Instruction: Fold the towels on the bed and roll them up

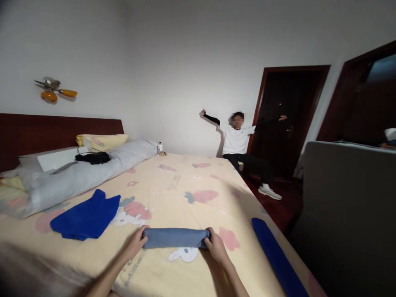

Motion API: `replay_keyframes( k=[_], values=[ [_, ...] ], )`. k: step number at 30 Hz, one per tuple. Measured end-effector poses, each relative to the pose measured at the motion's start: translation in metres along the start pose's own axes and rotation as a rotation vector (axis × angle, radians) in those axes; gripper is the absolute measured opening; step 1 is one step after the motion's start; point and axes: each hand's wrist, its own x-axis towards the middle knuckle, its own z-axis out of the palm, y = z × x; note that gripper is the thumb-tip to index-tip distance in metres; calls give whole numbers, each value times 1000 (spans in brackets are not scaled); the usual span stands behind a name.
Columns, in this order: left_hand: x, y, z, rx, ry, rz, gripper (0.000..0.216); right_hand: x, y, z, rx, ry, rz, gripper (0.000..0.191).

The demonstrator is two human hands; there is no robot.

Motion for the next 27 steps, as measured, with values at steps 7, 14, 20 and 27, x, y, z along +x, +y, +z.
replay_keyframes(
  k=[7,14,20,27],
  values=[
    [16,16,15,203,26,-42,55,13,-15,23,-266,129,92,51],
    [12,73,49,210,-143,412,69,15,-74,51,-249,-178,-395,73],
    [2,72,53,296,-127,474,69,12,-65,57,-248,-183,-381,65],
    [10,27,17,486,-207,332,66,12,-6,28,-319,-155,-268,62]
  ],
)
